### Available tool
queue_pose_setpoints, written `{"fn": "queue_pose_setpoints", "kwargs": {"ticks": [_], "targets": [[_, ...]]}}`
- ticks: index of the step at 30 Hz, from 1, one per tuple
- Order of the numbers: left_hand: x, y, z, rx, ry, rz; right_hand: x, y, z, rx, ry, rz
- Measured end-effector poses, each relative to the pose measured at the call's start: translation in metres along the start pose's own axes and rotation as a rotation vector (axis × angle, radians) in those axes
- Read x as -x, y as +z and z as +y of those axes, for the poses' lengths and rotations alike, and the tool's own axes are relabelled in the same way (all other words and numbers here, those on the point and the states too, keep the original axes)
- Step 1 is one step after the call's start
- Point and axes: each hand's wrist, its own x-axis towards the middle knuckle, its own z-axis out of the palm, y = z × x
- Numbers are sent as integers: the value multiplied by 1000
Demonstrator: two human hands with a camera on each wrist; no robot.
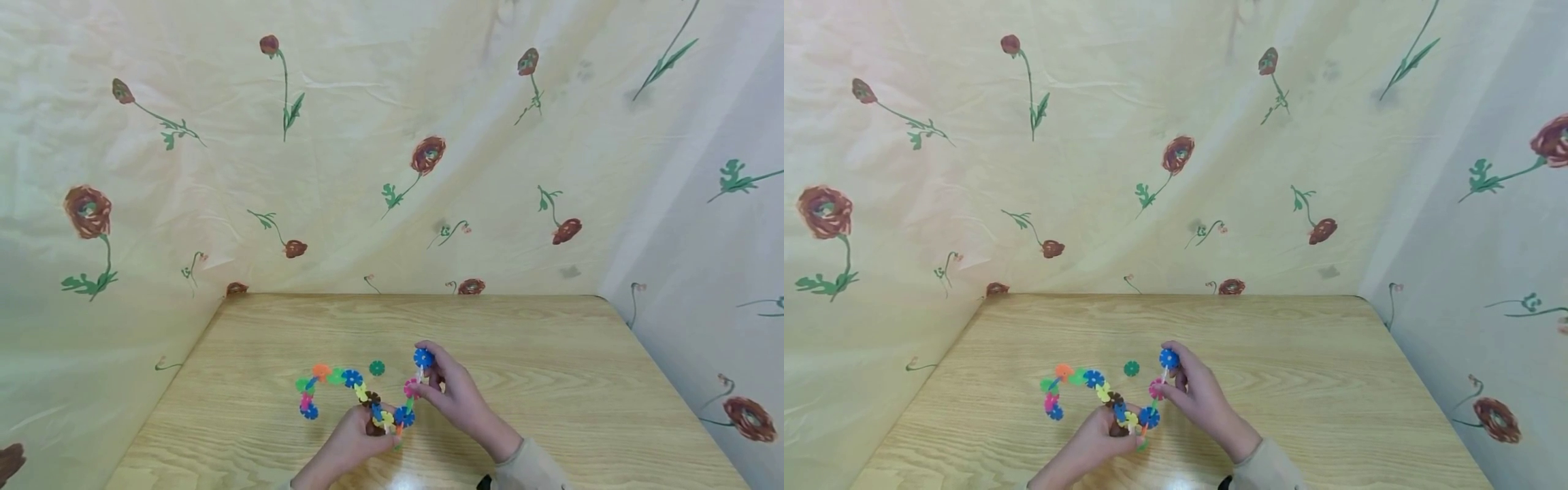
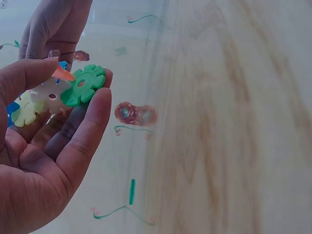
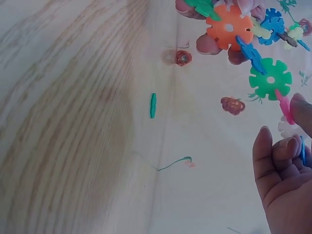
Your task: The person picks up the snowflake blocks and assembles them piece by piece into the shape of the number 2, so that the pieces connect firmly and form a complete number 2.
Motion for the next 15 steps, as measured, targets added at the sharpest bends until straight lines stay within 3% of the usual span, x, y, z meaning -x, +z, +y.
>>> {"fn": "queue_pose_setpoints", "kwargs": {"ticks": [8, 15], "targets": [[0, 0, 0, 2, -7, 2, 0, 1, 1, 13, -10, -6], [0, 1, 1, 22, 10, -21, 0, 8, 0, 37, -108, 43]]}}
